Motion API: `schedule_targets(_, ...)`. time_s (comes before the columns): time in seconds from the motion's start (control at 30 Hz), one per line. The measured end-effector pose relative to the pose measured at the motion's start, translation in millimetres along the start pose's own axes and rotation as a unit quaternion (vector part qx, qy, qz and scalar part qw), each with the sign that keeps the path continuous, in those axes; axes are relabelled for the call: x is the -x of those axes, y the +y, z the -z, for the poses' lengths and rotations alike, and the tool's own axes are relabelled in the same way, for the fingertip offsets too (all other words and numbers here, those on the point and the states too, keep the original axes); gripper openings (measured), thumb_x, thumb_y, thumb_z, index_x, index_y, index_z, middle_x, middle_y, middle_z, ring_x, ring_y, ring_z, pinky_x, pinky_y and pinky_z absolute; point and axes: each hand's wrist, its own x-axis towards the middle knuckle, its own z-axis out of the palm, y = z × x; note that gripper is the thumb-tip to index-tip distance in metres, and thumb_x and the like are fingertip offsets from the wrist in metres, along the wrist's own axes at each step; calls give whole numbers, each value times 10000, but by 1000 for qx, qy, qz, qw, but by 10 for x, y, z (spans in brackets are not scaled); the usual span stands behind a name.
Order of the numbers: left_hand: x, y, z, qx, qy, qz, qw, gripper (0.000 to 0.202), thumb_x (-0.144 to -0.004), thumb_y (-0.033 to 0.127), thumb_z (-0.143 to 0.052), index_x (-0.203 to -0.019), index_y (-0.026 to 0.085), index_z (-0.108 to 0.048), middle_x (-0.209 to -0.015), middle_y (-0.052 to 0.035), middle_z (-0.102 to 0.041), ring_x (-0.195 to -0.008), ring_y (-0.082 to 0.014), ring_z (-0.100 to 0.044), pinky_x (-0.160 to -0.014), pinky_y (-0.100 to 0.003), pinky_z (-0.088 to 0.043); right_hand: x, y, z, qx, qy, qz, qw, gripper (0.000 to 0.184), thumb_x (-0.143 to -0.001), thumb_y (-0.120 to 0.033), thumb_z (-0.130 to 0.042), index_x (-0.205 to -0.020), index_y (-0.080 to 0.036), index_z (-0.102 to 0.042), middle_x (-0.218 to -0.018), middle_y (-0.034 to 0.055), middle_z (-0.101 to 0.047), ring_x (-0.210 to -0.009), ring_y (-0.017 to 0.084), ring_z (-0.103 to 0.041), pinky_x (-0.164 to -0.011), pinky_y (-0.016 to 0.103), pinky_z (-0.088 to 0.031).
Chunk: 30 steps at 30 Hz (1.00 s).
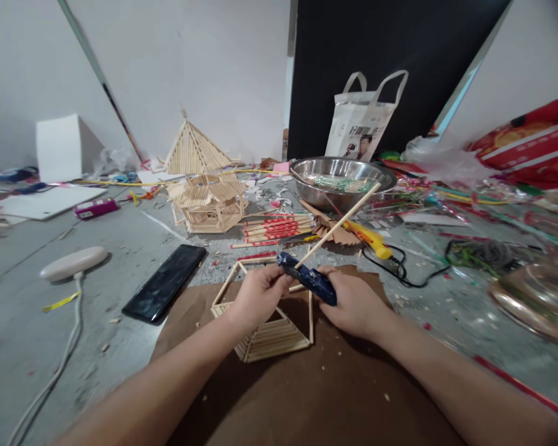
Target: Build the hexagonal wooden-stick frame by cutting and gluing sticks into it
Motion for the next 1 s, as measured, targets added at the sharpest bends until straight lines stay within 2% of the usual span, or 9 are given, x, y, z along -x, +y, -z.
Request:
schedule_targets(0.1,3,-6,-1,-31,11,-17,999,267,-749,250,-393,-550,126,-520,-481,35,-411,-475,-65,-349,-473,-169,-277,-1,0,3,0,1,-7,1000,383,-646,-217,-420,-1017,-124,-442,-903,110,-592,-801,248,-562,-707,345,-403)
schedule_targets(0.2,0,-34,-4,-9,6,-27,1000,255,-761,273,-396,-637,126,-564,-557,16,-487,-537,-86,-409,-517,-180,-316,5,7,-1,1,6,-8,1000,426,-636,-218,-428,-1050,-118,-431,-983,122,-568,-849,256,-548,-731,354,-401)
schedule_targets(0.33,-13,-84,-2,65,-32,-22,997,258,-764,309,-409,-746,123,-587,-654,-10,-547,-646,-125,-471,-612,-218,-373,15,21,-13,3,11,5,1000,461,-629,-216,-428,-1076,-103,-422,-1035,135,-543,-910,258,-524,-776,364,-392)
schedule_targets(0.47,-22,-103,13,115,-65,-25,991,260,-758,327,-426,-757,124,-589,-700,-22,-566,-709,-144,-492,-665,-236,-381,13,22,-22,-8,18,19,1000,470,-615,-203,-430,-1072,-92,-435,-1045,138,-537,-961,240,-499,-825,354,-378)
schedule_targets(0.73,-33,-60,53,133,-95,-14,986,265,-753,338,-433,-693,119,-571,-584,5,-490,-553,-89,-407,-535,-194,-324,-3,45,0,-31,18,72,997,462,-606,-162,-416,-1058,-72,-442,-1068,142,-513,-1020,205,-451,-885,321,-341)
schedule_targets(1.0,-33,-55,55,173,-116,0,978,250,-742,330,-446,-665,120,-558,-584,15,-464,-526,-64,-357,-504,-181,-284,-6,50,23,-41,21,105,993,554,-584,-105,-388,-1138,-103,-368,-1117,115,-465,-1054,185,-403,-893,331,-324)
